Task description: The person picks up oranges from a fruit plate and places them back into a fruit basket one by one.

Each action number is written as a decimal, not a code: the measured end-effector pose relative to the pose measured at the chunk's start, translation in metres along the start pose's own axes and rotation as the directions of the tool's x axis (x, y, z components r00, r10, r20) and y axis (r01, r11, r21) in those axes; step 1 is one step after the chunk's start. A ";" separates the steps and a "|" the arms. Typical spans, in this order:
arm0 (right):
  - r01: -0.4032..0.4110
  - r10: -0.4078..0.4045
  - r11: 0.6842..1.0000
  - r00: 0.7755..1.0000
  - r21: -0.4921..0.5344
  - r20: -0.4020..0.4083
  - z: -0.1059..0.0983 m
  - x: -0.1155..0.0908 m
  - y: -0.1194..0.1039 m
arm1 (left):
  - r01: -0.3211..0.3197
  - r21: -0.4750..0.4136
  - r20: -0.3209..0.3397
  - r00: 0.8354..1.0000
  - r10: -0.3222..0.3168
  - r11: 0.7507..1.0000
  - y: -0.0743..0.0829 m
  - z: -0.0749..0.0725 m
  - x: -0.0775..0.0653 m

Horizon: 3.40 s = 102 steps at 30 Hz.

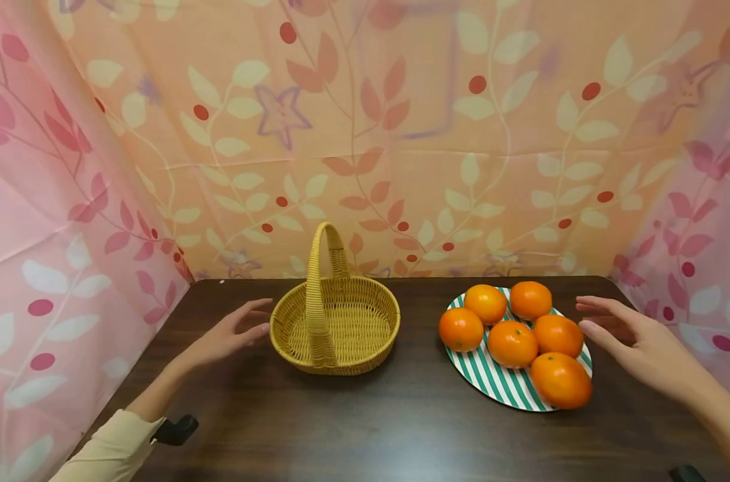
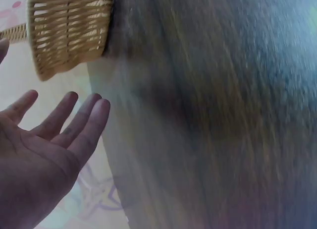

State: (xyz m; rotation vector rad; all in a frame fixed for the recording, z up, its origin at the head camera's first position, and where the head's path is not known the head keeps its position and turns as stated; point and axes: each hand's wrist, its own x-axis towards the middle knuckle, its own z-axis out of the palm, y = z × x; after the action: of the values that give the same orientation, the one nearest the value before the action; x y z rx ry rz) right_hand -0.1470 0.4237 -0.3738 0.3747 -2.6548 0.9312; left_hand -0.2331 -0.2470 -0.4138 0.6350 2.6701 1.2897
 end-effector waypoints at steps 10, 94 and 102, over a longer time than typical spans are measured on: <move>0.014 -0.013 0.998 1.000 0.066 -0.013 0.006 -0.020 0.007 | -0.053 -0.010 0.026 0.998 0.053 0.999 -0.001 0.015 0.003; 0.068 -0.060 0.984 0.997 0.165 -0.053 0.014 -0.012 -0.024 | -0.002 0.014 -0.024 1.000 0.002 1.000 -0.002 0.020 -0.003; 0.025 -0.024 0.988 1.000 0.153 -0.011 0.020 0.007 -0.043 | -0.010 0.008 -0.035 0.999 0.010 1.000 -0.002 0.021 -0.003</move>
State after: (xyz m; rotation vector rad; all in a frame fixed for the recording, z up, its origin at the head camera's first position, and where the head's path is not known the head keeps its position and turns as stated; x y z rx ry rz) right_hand -0.1422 0.3775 -0.3620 0.4354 -2.5714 1.1307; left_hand -0.2250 -0.2348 -0.4290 0.6331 2.7041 1.3058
